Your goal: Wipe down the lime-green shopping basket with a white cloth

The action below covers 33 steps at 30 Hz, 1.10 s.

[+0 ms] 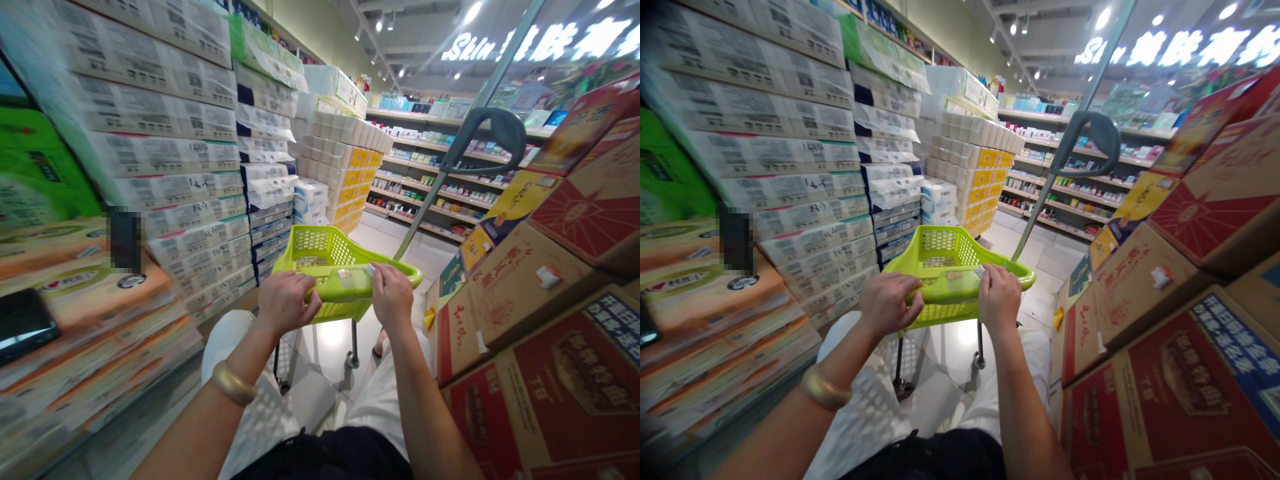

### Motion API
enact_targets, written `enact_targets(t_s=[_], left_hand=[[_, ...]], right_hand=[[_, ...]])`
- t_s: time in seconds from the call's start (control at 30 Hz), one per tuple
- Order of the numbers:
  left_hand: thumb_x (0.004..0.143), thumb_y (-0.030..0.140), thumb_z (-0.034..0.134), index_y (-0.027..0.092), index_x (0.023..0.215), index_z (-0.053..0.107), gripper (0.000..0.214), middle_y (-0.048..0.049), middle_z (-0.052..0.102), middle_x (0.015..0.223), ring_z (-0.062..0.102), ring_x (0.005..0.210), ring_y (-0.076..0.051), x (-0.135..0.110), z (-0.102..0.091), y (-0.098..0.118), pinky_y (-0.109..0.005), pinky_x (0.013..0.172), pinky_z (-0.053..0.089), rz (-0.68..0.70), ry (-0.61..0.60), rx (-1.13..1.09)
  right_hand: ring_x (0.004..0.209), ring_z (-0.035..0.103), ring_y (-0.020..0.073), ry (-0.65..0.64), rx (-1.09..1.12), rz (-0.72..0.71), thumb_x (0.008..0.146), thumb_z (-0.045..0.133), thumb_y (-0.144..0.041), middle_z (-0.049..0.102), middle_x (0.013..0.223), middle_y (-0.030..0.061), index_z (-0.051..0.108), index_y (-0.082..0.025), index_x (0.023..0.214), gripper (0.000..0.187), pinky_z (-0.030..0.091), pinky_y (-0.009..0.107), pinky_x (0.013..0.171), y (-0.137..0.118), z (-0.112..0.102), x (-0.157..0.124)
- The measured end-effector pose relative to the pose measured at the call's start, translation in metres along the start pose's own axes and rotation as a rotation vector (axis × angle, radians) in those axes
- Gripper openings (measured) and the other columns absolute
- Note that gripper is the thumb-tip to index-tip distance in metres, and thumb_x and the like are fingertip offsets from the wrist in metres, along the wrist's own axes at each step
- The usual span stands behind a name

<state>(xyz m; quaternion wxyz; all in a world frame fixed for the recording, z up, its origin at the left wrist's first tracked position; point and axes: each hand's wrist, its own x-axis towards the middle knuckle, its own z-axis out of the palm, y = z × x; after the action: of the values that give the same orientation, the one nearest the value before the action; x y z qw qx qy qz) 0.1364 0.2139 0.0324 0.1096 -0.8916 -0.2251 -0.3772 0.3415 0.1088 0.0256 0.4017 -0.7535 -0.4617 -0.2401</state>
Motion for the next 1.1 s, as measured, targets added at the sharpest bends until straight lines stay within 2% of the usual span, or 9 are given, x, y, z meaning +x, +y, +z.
enact_targets(t_s=[0.13, 0.27, 0.4, 0.57, 0.67, 0.73, 0.87, 1.0, 1.1], left_hand=[[0.080, 0.029, 0.048, 0.021, 0.069, 0.062, 0.019, -0.0024, 0.066, 0.063, 0.055, 0.060, -0.019, -0.001, -0.002, -0.005, -0.034, 0.059, 0.034, 0.005, 0.015, -0.004], [0.080, 0.029, 0.048, 0.021, 0.071, 0.064, 0.020, -0.0023, 0.064, 0.062, 0.054, 0.059, -0.018, -0.002, -0.003, -0.009, -0.033, 0.058, 0.034, 0.029, 0.026, -0.013], [0.080, 0.029, 0.048, 0.020, 0.071, 0.064, 0.021, -0.0025, 0.066, 0.063, 0.055, 0.060, -0.018, -0.001, -0.002, -0.008, -0.033, 0.059, 0.035, 0.023, 0.014, -0.037], [0.078, 0.028, 0.048, 0.020, 0.068, 0.065, 0.021, -0.0038, 0.062, 0.059, 0.052, 0.058, -0.018, 0.001, -0.001, -0.005, -0.032, 0.057, 0.034, -0.025, 0.005, -0.048], [0.076, 0.028, 0.048, 0.021, 0.067, 0.065, 0.021, -0.0034, 0.059, 0.057, 0.051, 0.057, -0.018, 0.002, -0.001, -0.007, -0.032, 0.056, 0.033, -0.026, 0.000, -0.058], [0.076, 0.029, 0.047, 0.021, 0.066, 0.064, 0.022, -0.0032, 0.058, 0.056, 0.050, 0.056, -0.018, 0.003, -0.001, -0.010, -0.031, 0.055, 0.033, -0.013, -0.003, -0.065], [0.077, 0.029, 0.046, 0.021, 0.066, 0.064, 0.023, -0.0029, 0.061, 0.057, 0.051, 0.056, -0.018, 0.005, -0.001, -0.014, -0.032, 0.056, 0.033, 0.010, -0.010, -0.097], [0.078, 0.029, 0.047, 0.021, 0.067, 0.066, 0.022, -0.0031, 0.063, 0.059, 0.052, 0.058, -0.018, 0.006, 0.001, -0.012, -0.031, 0.057, 0.034, -0.002, -0.033, -0.114], [0.078, 0.030, 0.047, 0.021, 0.068, 0.066, 0.023, -0.0034, 0.064, 0.060, 0.053, 0.058, -0.018, 0.007, 0.003, -0.012, -0.031, 0.057, 0.035, 0.001, -0.042, -0.109]], right_hand=[[0.101, 0.062, 0.0209, 0.055, 0.090, -0.066, 0.096, 0.039, -0.029, 0.071, 0.111, 0.0067, 0.071, -0.019, 0.107, 0.036, 0.040, 0.036, 0.094, -0.008, 0.003, -0.010], [0.098, 0.063, 0.0202, 0.026, 0.107, -0.081, 0.095, 0.038, -0.029, 0.073, 0.104, 0.0067, 0.072, -0.019, 0.104, 0.036, 0.041, 0.036, 0.094, 0.022, -0.006, -0.006], [0.095, 0.063, 0.0214, 0.084, 0.087, -0.016, 0.094, 0.037, -0.030, 0.072, 0.098, 0.0091, 0.073, -0.017, 0.098, 0.038, 0.042, 0.038, 0.093, 0.046, -0.013, -0.001], [0.100, 0.059, 0.0226, 0.120, 0.065, -0.007, 0.094, 0.037, -0.028, 0.071, 0.101, 0.0088, 0.072, -0.019, 0.103, 0.037, 0.039, 0.042, 0.098, 0.019, -0.003, -0.011], [0.107, 0.057, 0.0225, 0.137, 0.065, -0.056, 0.094, 0.040, -0.026, 0.068, 0.110, 0.0077, 0.069, -0.021, 0.112, 0.034, 0.036, 0.042, 0.100, -0.001, 0.005, -0.022], [0.107, 0.058, 0.0214, 0.152, 0.085, -0.111, 0.094, 0.041, -0.025, 0.068, 0.113, 0.0065, 0.068, -0.023, 0.114, 0.034, 0.037, 0.040, 0.099, -0.001, 0.006, -0.026], [0.100, 0.062, 0.0195, 0.165, 0.115, -0.228, 0.092, 0.042, -0.024, 0.071, 0.106, 0.0058, 0.070, -0.021, 0.108, 0.032, 0.041, 0.037, 0.095, 0.027, -0.003, -0.022], [0.095, 0.063, 0.0210, 0.197, 0.068, -0.138, 0.092, 0.039, -0.024, 0.072, 0.097, 0.0078, 0.071, -0.018, 0.100, 0.033, 0.043, 0.038, 0.093, 0.054, -0.013, -0.012], [0.092, 0.063, 0.0210, 0.205, 0.066, -0.078, 0.092, 0.038, -0.025, 0.072, 0.093, 0.0081, 0.072, -0.018, 0.096, 0.035, 0.043, 0.037, 0.091, 0.055, -0.015, -0.008]])
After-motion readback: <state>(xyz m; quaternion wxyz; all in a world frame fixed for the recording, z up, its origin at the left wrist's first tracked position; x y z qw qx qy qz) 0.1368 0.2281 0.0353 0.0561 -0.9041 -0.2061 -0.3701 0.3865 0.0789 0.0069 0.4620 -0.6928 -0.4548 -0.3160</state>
